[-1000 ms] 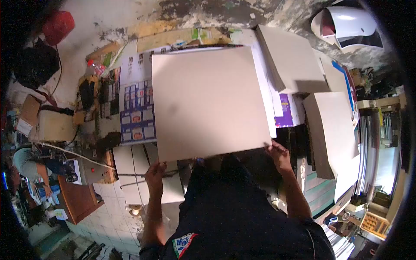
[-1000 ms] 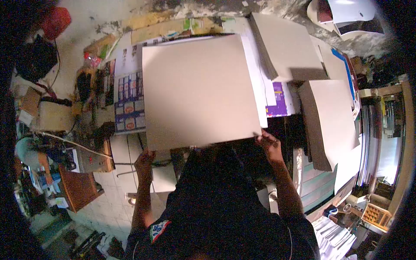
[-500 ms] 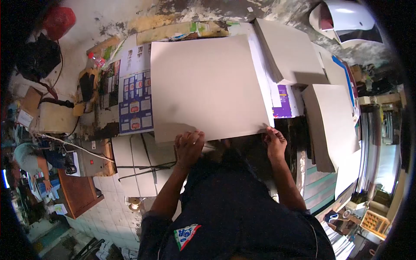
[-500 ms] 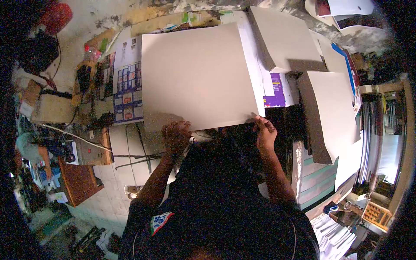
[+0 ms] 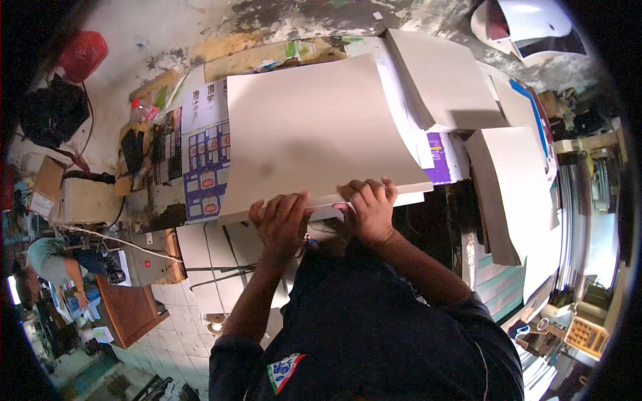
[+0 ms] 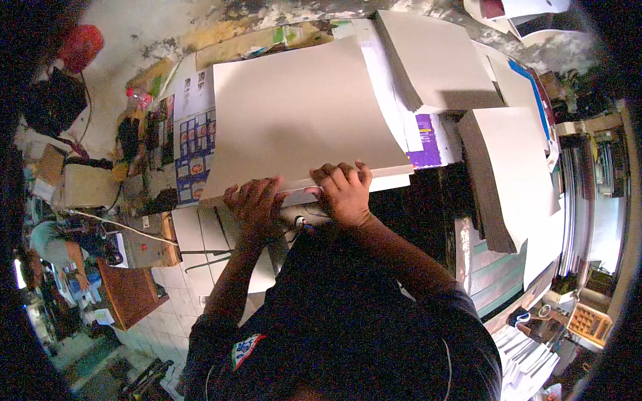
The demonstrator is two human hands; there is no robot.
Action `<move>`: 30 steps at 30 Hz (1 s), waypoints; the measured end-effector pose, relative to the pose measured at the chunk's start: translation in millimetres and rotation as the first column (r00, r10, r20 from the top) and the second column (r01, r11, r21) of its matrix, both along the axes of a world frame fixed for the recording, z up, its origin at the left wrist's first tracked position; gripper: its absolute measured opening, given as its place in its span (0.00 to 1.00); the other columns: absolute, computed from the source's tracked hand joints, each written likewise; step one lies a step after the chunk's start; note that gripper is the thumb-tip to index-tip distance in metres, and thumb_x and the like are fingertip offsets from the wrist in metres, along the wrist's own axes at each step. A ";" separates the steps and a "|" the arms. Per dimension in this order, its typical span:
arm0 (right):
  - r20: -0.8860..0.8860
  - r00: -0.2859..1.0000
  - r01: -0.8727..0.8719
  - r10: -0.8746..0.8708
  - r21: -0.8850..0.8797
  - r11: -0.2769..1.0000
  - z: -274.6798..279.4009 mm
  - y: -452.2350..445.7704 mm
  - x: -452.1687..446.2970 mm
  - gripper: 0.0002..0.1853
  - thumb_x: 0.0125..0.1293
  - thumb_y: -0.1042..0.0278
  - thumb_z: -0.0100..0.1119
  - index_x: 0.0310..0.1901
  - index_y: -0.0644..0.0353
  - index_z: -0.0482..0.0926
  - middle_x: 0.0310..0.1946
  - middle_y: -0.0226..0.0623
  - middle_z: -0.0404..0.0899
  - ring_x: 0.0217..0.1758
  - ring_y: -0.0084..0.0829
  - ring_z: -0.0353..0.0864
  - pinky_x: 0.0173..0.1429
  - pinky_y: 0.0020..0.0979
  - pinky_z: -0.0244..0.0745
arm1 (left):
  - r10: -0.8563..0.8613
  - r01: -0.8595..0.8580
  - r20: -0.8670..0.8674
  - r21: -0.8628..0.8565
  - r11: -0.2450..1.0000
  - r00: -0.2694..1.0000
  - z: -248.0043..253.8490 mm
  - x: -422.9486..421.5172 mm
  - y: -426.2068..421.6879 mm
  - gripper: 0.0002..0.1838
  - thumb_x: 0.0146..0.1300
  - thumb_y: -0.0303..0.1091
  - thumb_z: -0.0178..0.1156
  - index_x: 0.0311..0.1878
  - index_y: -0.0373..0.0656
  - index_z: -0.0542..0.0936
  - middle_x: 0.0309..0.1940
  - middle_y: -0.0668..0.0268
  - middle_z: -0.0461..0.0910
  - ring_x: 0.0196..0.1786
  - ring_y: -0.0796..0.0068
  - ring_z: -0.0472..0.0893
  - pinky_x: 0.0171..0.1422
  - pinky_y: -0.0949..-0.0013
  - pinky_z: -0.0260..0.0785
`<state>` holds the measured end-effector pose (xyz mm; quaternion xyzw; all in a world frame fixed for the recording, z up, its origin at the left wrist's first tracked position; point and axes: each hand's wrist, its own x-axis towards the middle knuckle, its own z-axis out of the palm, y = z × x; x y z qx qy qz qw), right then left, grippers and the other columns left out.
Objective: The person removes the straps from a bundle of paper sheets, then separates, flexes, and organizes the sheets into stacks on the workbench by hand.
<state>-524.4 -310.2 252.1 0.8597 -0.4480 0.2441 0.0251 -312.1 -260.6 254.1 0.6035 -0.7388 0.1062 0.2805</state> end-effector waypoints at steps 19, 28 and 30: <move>-0.197 0.980 0.097 0.004 0.504 0.858 -31.9 -24.0 14.1 0.18 0.67 0.46 0.55 0.43 0.51 0.83 0.39 0.36 0.76 0.46 0.40 0.74 0.53 0.47 0.60 | 0.209 -0.124 -0.143 0.450 0.885 0.967 -55.1 -1.9 -16.6 0.21 0.62 0.58 0.61 0.35 0.48 0.84 0.31 0.69 0.74 0.38 0.67 0.73 0.48 0.58 0.56; -0.123 0.992 0.080 -0.024 0.474 0.877 -3.3 -27.1 15.7 0.15 0.66 0.52 0.59 0.40 0.55 0.83 0.38 0.35 0.78 0.48 0.39 0.74 0.56 0.46 0.60 | 0.199 -0.107 -0.162 0.453 0.885 0.966 -25.3 0.2 -18.8 0.20 0.60 0.57 0.64 0.37 0.48 0.84 0.35 0.67 0.76 0.44 0.66 0.74 0.52 0.57 0.57; -0.032 0.999 0.027 -0.016 0.379 0.925 20.7 -9.0 6.8 0.19 0.64 0.51 0.63 0.49 0.56 0.80 0.46 0.38 0.77 0.53 0.41 0.72 0.60 0.48 0.59 | 0.156 -0.082 -0.138 0.432 0.898 0.978 -8.8 2.4 -2.2 0.24 0.59 0.59 0.64 0.43 0.47 0.83 0.39 0.66 0.77 0.49 0.64 0.73 0.55 0.55 0.58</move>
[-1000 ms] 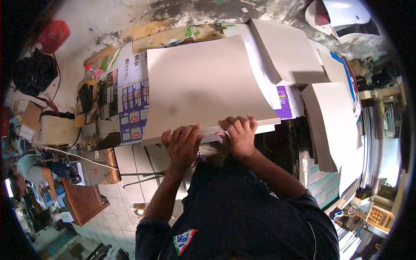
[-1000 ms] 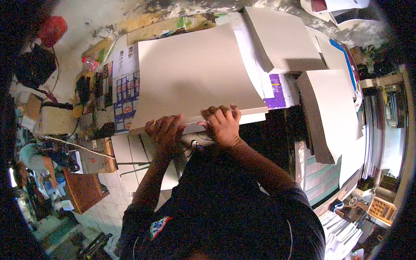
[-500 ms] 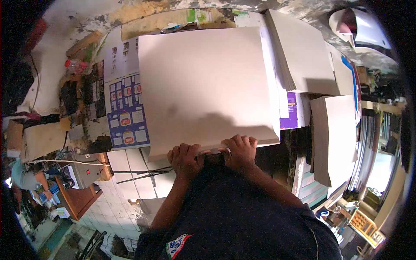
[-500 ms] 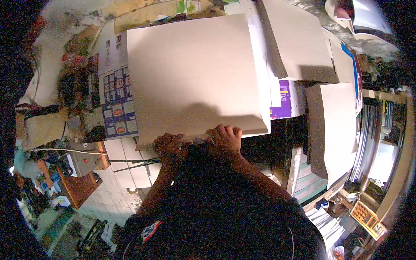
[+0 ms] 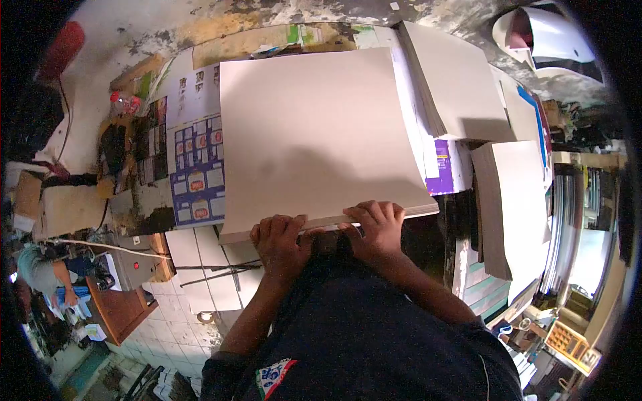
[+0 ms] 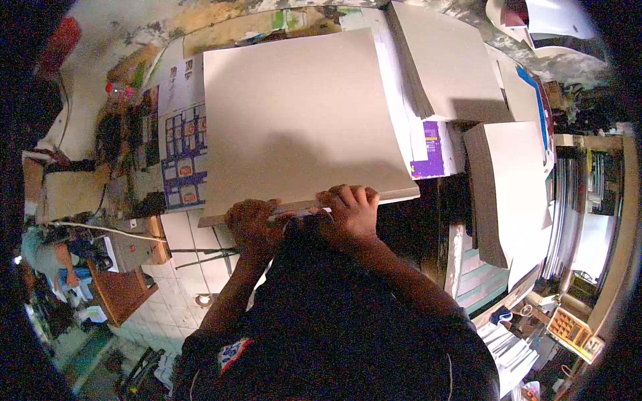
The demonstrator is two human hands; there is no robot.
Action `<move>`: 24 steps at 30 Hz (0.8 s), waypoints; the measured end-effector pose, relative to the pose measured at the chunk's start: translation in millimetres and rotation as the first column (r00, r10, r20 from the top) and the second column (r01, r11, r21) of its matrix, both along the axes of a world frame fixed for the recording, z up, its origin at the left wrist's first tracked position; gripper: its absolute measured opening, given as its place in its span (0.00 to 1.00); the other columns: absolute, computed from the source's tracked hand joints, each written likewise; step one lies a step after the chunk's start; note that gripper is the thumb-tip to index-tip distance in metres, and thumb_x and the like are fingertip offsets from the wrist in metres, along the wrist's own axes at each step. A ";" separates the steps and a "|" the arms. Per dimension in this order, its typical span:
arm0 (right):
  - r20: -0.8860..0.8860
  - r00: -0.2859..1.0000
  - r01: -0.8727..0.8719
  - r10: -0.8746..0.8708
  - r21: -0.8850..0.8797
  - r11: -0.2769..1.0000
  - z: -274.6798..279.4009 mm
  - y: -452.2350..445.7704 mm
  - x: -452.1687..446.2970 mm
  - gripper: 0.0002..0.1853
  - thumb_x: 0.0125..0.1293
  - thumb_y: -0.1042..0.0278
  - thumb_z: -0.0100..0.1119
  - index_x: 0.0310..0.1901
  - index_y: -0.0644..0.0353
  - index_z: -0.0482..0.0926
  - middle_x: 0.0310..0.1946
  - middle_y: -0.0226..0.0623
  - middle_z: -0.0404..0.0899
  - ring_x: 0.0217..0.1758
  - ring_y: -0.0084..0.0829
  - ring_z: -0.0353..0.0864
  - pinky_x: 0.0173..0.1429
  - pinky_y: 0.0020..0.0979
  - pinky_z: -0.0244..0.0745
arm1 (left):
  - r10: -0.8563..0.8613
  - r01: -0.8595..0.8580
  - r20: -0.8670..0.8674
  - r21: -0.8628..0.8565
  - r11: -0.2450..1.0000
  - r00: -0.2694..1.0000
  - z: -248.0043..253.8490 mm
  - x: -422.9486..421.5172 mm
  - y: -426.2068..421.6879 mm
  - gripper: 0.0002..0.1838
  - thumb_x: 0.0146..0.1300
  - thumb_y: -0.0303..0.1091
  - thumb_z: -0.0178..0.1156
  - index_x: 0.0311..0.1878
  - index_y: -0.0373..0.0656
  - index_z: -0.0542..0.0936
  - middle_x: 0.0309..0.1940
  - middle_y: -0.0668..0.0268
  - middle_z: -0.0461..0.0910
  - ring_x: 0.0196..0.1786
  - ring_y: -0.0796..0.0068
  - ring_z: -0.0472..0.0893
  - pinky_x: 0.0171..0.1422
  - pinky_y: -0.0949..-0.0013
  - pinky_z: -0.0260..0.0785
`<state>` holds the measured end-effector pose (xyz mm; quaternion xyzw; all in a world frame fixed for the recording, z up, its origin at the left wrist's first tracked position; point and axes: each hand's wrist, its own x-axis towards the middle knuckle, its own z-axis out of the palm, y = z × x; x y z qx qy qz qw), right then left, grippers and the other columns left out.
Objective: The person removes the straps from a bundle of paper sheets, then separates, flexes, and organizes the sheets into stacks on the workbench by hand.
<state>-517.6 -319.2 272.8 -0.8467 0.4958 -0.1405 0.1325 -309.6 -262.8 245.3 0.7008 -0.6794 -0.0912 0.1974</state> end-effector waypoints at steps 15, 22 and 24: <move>0.004 0.932 0.357 -0.363 0.163 0.920 -72.6 16.1 -147.5 0.38 0.47 0.76 0.71 0.63 0.56 0.67 0.50 0.47 0.71 0.53 0.47 0.73 0.57 0.46 0.72 | 0.037 -0.039 0.047 0.054 0.998 0.998 -100.8 119.7 84.0 0.38 0.52 0.32 0.72 0.67 0.40 0.67 0.62 0.50 0.71 0.63 0.47 0.72 0.69 0.51 0.65; 0.126 0.981 0.172 -0.145 -0.241 0.955 0.1 -16.2 -151.0 0.23 0.50 0.78 0.69 0.50 0.58 0.79 0.58 0.44 0.74 0.63 0.48 0.70 0.59 0.39 0.74 | -0.104 0.090 -0.024 -0.340 0.936 0.994 -22.8 147.7 43.9 0.16 0.60 0.38 0.67 0.48 0.43 0.81 0.48 0.57 0.81 0.57 0.49 0.78 0.63 0.51 0.69; 0.607 0.731 0.219 -0.310 0.221 0.950 32.2 -41.9 -148.5 0.19 0.60 0.75 0.68 0.52 0.63 0.76 0.48 0.39 0.80 0.53 0.32 0.77 0.58 0.33 0.73 | 0.044 -0.130 -0.321 -0.252 0.959 0.946 27.4 155.9 18.6 0.14 0.61 0.39 0.67 0.45 0.41 0.81 0.44 0.57 0.82 0.53 0.59 0.80 0.59 0.60 0.71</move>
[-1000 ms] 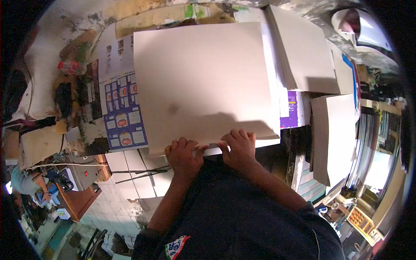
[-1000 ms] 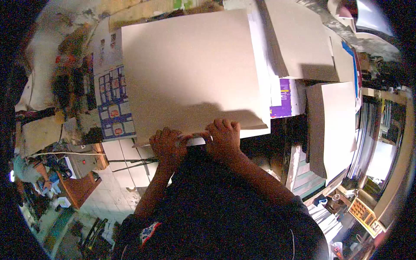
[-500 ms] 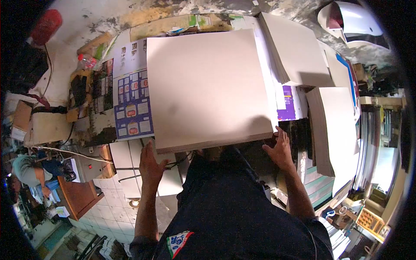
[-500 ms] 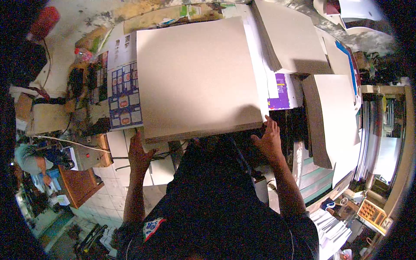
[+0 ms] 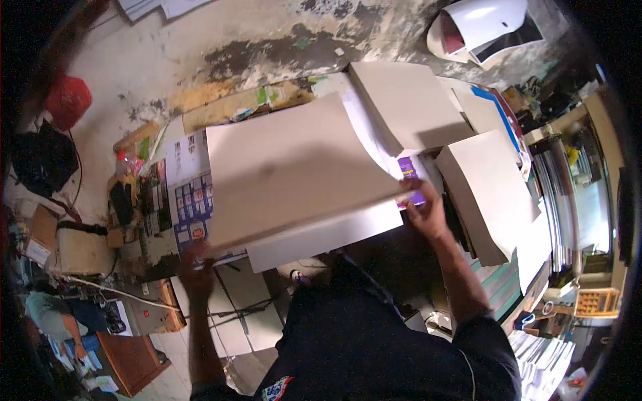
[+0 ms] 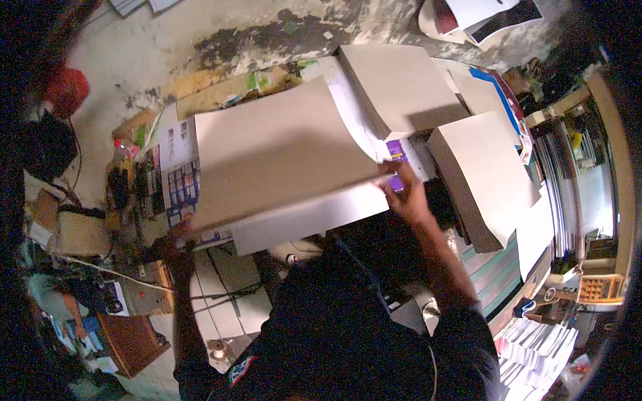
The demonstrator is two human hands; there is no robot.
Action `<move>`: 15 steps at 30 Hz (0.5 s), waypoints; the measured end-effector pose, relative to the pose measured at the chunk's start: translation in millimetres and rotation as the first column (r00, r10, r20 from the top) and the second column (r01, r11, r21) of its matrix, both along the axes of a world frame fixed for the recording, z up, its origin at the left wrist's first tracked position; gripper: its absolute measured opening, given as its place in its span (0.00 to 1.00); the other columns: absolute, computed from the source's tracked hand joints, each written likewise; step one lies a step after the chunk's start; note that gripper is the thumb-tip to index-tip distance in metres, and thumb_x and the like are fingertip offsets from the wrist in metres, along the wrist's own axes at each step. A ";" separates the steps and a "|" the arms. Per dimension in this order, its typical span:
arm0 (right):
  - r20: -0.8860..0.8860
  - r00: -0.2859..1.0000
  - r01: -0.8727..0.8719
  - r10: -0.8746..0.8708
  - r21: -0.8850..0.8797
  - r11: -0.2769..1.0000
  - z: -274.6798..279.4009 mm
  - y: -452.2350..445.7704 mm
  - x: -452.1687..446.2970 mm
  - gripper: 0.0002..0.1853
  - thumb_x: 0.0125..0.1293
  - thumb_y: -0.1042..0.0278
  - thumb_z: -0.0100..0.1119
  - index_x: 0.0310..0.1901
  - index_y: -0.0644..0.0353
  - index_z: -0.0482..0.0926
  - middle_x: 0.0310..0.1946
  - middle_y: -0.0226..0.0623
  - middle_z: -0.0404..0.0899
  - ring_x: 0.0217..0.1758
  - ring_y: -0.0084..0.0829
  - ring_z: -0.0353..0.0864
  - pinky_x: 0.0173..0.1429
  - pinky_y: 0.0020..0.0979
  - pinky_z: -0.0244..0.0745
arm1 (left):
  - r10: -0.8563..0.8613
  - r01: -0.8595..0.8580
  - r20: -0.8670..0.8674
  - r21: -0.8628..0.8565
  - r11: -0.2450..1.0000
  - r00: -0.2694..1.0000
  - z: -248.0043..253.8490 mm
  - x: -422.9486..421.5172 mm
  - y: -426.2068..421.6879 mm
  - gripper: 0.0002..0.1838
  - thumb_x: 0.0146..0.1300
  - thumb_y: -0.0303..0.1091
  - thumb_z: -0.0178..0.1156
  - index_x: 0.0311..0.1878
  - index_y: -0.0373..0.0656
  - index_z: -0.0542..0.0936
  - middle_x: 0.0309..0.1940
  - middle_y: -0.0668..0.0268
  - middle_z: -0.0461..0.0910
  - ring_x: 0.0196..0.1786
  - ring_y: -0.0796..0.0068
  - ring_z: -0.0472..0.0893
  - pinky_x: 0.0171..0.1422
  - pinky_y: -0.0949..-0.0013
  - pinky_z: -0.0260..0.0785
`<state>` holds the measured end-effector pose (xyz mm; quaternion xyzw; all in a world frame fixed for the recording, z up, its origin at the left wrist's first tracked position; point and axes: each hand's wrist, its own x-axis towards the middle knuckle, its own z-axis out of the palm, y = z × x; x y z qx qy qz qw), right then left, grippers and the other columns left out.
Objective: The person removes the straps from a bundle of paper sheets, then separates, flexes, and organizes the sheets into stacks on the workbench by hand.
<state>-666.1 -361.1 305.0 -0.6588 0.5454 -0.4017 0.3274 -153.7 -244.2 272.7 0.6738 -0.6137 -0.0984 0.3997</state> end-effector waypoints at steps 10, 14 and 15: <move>0.136 0.982 -0.101 0.130 -0.203 0.974 236.6 -165.8 57.2 0.17 0.67 0.57 0.64 0.47 0.65 0.81 0.32 0.27 0.81 0.33 0.18 0.75 0.39 0.24 0.70 | 0.090 -0.184 -0.270 -0.348 0.919 0.959 202.0 83.9 -168.1 0.28 0.67 0.52 0.59 0.56 0.34 0.76 0.50 0.55 0.80 0.51 0.64 0.78 0.61 0.59 0.67; -0.144 0.946 -0.259 0.289 0.196 0.946 76.3 -282.6 58.2 0.28 0.68 0.42 0.57 0.51 0.63 0.82 0.44 0.41 0.80 0.47 0.29 0.76 0.53 0.31 0.70 | 0.214 0.022 -0.677 0.323 0.946 0.704 67.4 74.4 -252.2 0.26 0.66 0.49 0.60 0.56 0.35 0.77 0.50 0.61 0.79 0.52 0.63 0.77 0.65 0.60 0.64; -0.210 0.904 -0.298 0.372 0.311 0.902 42.9 -290.1 63.0 0.33 0.70 0.35 0.49 0.55 0.62 0.81 0.56 0.48 0.79 0.57 0.35 0.77 0.63 0.34 0.69 | 0.282 0.115 -0.686 0.471 0.874 0.670 -5.5 102.7 -275.6 0.28 0.68 0.51 0.57 0.58 0.34 0.76 0.51 0.61 0.80 0.54 0.60 0.77 0.67 0.59 0.63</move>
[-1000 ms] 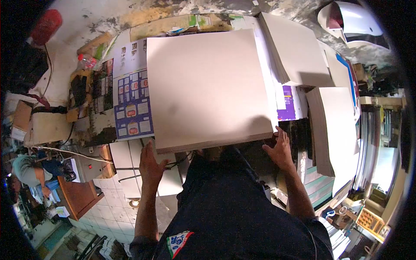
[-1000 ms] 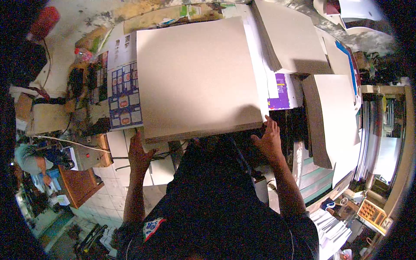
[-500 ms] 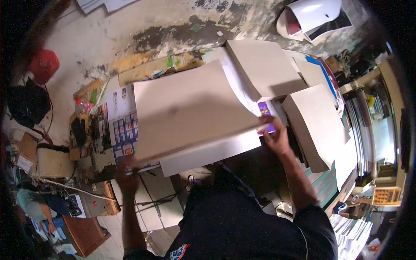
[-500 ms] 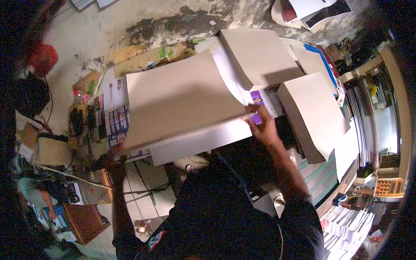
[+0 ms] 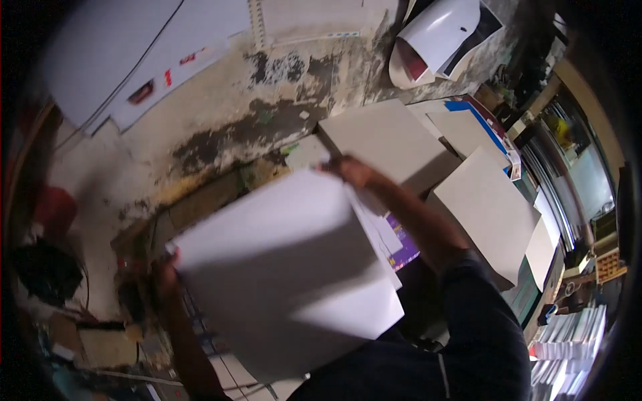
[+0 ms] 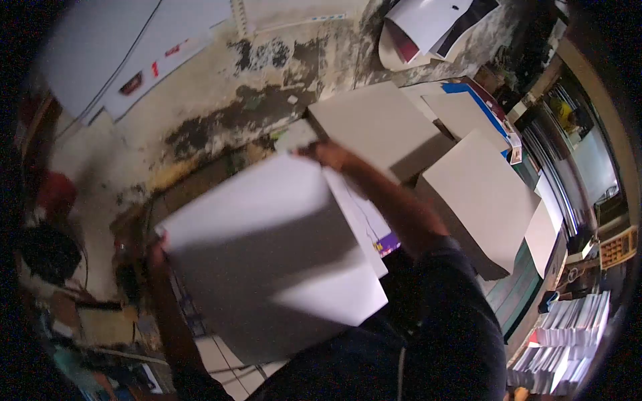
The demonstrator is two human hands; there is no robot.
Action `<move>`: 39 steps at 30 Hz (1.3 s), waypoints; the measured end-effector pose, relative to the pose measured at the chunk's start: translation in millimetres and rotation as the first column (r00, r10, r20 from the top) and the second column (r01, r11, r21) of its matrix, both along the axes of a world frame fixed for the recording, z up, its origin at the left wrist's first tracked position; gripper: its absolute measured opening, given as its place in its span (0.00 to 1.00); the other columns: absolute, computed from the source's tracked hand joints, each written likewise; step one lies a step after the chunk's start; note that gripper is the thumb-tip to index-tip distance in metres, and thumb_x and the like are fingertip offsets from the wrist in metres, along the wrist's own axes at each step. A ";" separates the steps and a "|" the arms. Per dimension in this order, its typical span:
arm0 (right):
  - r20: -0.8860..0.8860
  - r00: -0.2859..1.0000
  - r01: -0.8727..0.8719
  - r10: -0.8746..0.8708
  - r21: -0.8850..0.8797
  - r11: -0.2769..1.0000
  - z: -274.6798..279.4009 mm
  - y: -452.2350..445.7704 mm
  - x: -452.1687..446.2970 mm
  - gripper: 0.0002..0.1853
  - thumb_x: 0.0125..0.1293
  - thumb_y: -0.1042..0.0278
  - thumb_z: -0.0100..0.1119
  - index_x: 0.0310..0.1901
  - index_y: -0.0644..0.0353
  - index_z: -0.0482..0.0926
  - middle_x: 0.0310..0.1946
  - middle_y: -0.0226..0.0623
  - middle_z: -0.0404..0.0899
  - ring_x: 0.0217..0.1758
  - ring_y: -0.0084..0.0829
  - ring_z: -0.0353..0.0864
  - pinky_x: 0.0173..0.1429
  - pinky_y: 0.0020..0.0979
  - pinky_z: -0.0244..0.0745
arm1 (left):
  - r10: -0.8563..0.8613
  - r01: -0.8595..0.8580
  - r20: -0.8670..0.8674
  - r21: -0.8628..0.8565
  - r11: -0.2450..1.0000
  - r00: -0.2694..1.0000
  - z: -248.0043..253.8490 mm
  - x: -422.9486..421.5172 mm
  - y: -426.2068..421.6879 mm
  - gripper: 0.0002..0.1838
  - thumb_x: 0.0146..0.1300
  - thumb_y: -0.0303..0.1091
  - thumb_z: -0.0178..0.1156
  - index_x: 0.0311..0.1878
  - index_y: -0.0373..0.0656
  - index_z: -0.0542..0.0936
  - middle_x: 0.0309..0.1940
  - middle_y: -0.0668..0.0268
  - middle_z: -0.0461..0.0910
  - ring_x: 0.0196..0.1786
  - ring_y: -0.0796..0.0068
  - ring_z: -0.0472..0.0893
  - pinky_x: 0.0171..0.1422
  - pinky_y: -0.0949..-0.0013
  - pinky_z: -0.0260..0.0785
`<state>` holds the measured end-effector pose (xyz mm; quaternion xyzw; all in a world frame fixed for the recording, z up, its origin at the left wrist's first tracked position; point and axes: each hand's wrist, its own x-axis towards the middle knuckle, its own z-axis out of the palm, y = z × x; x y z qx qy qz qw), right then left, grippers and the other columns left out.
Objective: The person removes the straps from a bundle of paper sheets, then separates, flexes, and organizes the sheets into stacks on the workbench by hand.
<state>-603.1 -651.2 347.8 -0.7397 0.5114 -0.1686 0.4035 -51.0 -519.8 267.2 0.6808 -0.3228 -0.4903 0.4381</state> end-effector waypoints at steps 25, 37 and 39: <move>0.117 0.983 0.150 -0.140 -0.087 0.985 -107.3 12.2 17.6 0.30 0.61 0.47 0.67 0.58 0.61 0.76 0.48 0.49 0.83 0.56 0.43 0.81 0.62 0.43 0.73 | -0.153 0.213 0.630 -0.020 0.977 0.761 -18.4 -96.7 -4.3 0.32 0.63 0.55 0.65 0.53 0.31 0.78 0.56 0.46 0.76 0.56 0.48 0.76 0.62 0.50 0.67; 0.487 0.872 0.296 -0.046 -0.450 0.843 212.4 207.2 -62.6 0.21 0.61 0.61 0.67 0.50 0.65 0.74 0.45 0.37 0.78 0.50 0.30 0.78 0.53 0.36 0.73 | 0.638 -0.183 0.566 -0.656 0.732 0.522 238.3 -44.0 179.6 0.18 0.61 0.40 0.68 0.46 0.35 0.78 0.45 0.57 0.80 0.47 0.63 0.78 0.55 0.65 0.70; 0.480 0.877 0.272 -0.024 -0.456 0.848 194.8 252.0 -84.7 0.22 0.58 0.64 0.66 0.52 0.63 0.75 0.49 0.38 0.77 0.54 0.33 0.76 0.58 0.38 0.69 | 0.347 0.268 0.933 -0.313 0.911 -0.092 238.4 -69.8 226.2 0.11 0.64 0.35 0.59 0.42 0.36 0.80 0.40 0.57 0.80 0.45 0.63 0.79 0.51 0.65 0.71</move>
